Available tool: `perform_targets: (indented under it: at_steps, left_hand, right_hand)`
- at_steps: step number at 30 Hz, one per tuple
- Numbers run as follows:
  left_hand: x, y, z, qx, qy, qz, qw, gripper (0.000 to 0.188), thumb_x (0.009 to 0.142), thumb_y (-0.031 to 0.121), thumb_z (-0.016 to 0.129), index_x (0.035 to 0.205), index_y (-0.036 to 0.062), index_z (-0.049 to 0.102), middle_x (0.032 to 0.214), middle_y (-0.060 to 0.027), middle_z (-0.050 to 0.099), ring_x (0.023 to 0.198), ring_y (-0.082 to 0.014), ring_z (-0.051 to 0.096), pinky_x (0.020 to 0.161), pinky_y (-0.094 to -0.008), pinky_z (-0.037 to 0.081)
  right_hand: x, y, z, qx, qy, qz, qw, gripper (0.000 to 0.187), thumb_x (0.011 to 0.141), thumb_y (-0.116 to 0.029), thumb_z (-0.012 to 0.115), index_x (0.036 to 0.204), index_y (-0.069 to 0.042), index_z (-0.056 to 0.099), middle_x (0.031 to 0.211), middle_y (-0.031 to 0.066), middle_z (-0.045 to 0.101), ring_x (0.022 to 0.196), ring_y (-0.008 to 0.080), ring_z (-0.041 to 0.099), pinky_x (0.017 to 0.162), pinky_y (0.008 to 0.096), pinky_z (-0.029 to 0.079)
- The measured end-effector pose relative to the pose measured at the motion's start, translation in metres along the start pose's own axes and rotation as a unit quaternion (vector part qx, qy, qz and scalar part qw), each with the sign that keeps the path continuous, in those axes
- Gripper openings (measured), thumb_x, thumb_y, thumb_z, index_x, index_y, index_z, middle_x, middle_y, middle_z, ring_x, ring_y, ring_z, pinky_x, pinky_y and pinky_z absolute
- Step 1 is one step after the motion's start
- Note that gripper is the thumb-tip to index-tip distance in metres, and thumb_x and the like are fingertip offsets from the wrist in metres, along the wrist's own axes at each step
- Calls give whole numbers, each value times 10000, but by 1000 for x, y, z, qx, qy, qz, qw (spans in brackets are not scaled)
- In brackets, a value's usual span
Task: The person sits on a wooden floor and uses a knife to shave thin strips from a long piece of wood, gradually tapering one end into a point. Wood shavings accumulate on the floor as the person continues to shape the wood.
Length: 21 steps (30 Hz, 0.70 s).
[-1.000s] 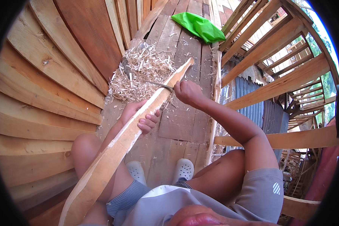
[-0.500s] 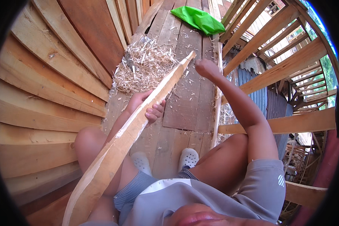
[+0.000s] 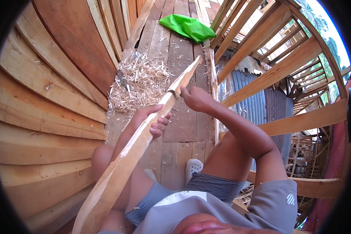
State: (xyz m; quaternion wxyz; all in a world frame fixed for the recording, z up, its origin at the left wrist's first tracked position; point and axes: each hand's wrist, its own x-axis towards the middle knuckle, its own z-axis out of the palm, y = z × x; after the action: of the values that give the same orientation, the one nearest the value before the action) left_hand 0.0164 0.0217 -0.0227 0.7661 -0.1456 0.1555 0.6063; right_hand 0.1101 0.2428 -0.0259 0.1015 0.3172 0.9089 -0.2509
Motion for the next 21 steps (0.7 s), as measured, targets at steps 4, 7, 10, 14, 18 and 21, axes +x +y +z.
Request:
perform_targets:
  at_steps: [4,7,10,14,18,21]
  left_hand:
    - [-1,18,-2,-125,-82,-28,988,407,960,278,498,1139,-80,421,803,-74,452,570,-88,444,437,-207,415]
    - [-8,29,-1,-211,-51,-13,976,427,953,354,499,1079,-50,443,754,-40,446,548,-80,430,415,-195,394]
    - [-19,34,-9,-162,-45,-6,986,429,962,353,479,1085,-56,438,758,-45,436,545,-81,409,416,-195,382]
    - [-26,26,-10,-145,-54,-22,988,429,966,351,473,1095,-57,447,773,-49,433,571,-100,404,448,-221,381]
    - [-32,18,-14,-122,-51,-15,991,435,975,332,451,1133,-73,432,789,-61,436,576,-104,420,452,-227,399]
    - [-30,19,-25,-96,-62,-34,993,445,972,353,447,1138,-60,454,795,-57,446,589,-115,416,466,-236,382]
  right_hand:
    - [12,-14,-18,-44,-37,-8,998,640,979,-450,290,975,68,666,968,282,659,961,420,632,890,480,467]
    - [30,-17,-15,-36,-30,-20,999,627,979,-443,295,939,56,673,906,262,669,915,417,642,855,486,477]
    - [32,-26,-10,-11,-17,-37,999,616,964,-449,325,863,46,678,830,243,668,835,412,649,802,488,491]
    - [38,-24,8,-27,0,-70,997,535,903,-391,389,788,47,674,796,256,656,796,415,645,760,487,502]
    - [31,-23,27,-1,18,-115,993,461,888,-317,410,716,38,648,776,255,651,702,422,635,686,491,506]
    - [17,-21,31,-48,74,-232,969,362,883,-250,459,689,9,621,710,224,630,616,400,617,585,479,498]
